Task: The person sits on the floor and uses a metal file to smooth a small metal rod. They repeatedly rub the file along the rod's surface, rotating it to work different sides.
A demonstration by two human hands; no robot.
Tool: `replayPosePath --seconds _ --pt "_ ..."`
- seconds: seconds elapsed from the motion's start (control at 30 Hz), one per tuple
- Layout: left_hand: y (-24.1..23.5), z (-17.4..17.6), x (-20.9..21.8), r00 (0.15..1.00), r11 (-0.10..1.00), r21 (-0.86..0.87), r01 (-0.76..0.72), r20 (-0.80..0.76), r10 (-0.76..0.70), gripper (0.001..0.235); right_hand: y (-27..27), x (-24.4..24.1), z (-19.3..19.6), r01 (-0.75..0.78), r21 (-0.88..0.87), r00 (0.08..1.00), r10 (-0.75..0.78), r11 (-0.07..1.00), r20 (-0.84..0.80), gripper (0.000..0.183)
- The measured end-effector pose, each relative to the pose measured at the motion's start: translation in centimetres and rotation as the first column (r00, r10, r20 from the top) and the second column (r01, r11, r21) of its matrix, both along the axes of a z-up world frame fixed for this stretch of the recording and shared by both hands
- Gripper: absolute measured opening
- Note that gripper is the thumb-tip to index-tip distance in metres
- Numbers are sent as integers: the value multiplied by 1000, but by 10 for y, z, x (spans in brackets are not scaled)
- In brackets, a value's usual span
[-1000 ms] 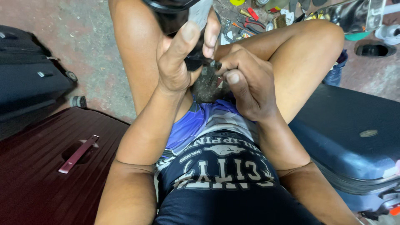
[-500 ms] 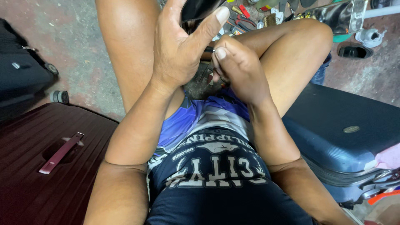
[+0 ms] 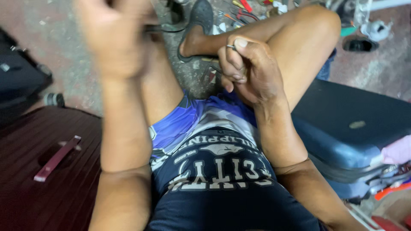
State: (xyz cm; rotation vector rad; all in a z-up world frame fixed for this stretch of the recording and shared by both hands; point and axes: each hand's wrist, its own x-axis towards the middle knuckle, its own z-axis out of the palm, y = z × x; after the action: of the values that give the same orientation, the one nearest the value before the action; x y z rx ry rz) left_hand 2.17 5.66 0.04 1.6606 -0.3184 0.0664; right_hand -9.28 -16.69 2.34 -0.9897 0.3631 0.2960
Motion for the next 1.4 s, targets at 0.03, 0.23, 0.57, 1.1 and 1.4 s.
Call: replayPosePath --seconds 0.03,0.23,0.57,1.1,1.4 --pt "10 -10 3 994 989 -134 -55 -103 41 33 -3 0 1 11 -13 1000 -11 1000 2 39" --pt "113 -138 15 837 881 -24 -473 -323 441 41 -10 -6 -14 -16 19 999 17 1000 -45 41" --pt "173 -367 -78 459 517 759 -396 -324 827 83 -17 11 -48 45 24 999 -45 999 1 38" --pt "147 -384 -99 537 418 902 -111 -300 789 105 16 29 -52 84 59 986 -74 995 -150 27" --pt "114 -411 -26 866 611 791 45 -335 371 56 26 43 -48 10 183 994 10 983 -110 32"
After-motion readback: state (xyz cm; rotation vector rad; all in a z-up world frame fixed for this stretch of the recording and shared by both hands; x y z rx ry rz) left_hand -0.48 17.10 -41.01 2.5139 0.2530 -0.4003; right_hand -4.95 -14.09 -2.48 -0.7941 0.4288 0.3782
